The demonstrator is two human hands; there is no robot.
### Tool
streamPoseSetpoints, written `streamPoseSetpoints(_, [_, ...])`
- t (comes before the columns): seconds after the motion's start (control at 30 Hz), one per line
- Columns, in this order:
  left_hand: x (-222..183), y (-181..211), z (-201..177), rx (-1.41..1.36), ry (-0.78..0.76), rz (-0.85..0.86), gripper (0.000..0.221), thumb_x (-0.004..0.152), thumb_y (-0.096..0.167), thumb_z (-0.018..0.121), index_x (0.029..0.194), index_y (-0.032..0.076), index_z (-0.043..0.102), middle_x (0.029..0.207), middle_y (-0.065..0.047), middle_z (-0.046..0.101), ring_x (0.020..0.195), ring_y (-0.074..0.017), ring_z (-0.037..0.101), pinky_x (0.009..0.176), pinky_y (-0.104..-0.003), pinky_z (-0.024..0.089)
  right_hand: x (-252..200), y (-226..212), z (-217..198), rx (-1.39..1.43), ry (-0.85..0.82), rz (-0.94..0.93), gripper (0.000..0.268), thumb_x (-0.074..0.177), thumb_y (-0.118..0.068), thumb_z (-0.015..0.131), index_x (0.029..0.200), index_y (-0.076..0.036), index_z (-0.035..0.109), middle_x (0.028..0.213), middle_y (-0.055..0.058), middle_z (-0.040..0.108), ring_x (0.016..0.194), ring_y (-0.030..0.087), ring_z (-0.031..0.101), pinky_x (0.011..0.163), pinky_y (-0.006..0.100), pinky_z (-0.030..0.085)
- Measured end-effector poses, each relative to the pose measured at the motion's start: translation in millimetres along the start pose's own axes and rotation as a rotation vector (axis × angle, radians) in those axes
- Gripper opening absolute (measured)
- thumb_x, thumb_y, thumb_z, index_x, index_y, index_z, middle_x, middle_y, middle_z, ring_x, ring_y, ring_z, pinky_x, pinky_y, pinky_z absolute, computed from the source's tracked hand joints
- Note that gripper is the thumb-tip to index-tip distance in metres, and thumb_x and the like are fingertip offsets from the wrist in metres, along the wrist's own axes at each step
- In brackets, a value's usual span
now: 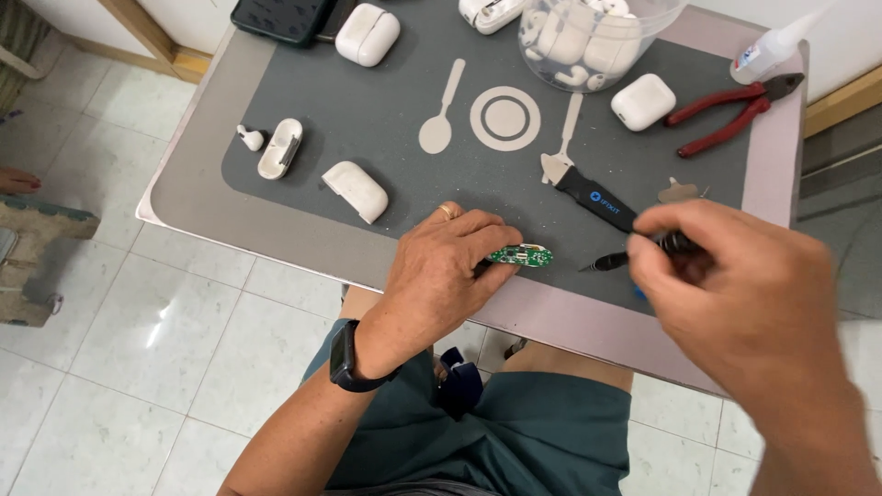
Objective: Repairing wireless earbuds by fitting internal components like the circuit board and battery back into the plastic housing using small tools.
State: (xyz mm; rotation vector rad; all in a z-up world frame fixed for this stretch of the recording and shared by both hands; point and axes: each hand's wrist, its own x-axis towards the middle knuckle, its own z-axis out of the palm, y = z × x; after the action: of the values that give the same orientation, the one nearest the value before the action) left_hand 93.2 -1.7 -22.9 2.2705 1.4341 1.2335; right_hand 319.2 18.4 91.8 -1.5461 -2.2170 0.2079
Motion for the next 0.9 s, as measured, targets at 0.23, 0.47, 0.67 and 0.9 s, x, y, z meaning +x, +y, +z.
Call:
streamPoseSetpoints(0.23, [0,0,-2,0.015,-0.01,0.015,0.023,0.091,0.014,0.083,0.112,0.011,0.073,0.106,-0.004,0.071,0.08,-0.0246,0.051,0.076,-0.036,0.048,-1,8,12,0.005,-0.034,-0.021,0.033,0.094,-0.011,0.079,0.126,-0.011,0.071,0.089,0.001,0.075,0.076,0.016,0.072,0.078,0.031,0.053])
streamPoseSetpoints(0.47, [2,4,-3,0.036,-0.006,0.009,0.02,0.092,0.011,0.082,0.11,0.012,0.074,0.105,-0.001,0.072,0.078,-0.0233,0.05,0.074,-0.034,0.046,-27,6,18,0.109,0.25,-0.153,0.034,0.103,0.0,0.093,0.129,0.01,0.073,0.102,0.015,0.077,0.087,0.018,0.066,0.061,0.029,0.041])
streamPoseSetpoints(0.67, [1,2,-1,0.066,0.007,0.017,0.022,0.092,0.012,0.083,0.112,0.012,0.074,0.108,-0.003,0.071,0.081,-0.024,0.054,0.076,-0.036,0.049,-27,13,31,0.13,0.336,-0.263,0.03,0.105,0.002,0.095,0.124,0.011,0.073,0.093,0.011,0.075,0.089,0.023,0.069,0.08,0.035,0.053])
streamPoseSetpoints(0.9, [1,1,0,0.071,-0.015,0.0,0.022,0.092,0.013,0.082,0.112,0.013,0.073,0.11,-0.004,0.07,0.081,-0.0251,0.053,0.073,-0.037,0.048,-28,16,33,0.123,0.309,-0.268,0.034,0.104,0.002,0.095,0.127,0.013,0.073,0.098,0.013,0.076,0.093,0.026,0.071,0.084,0.039,0.055])
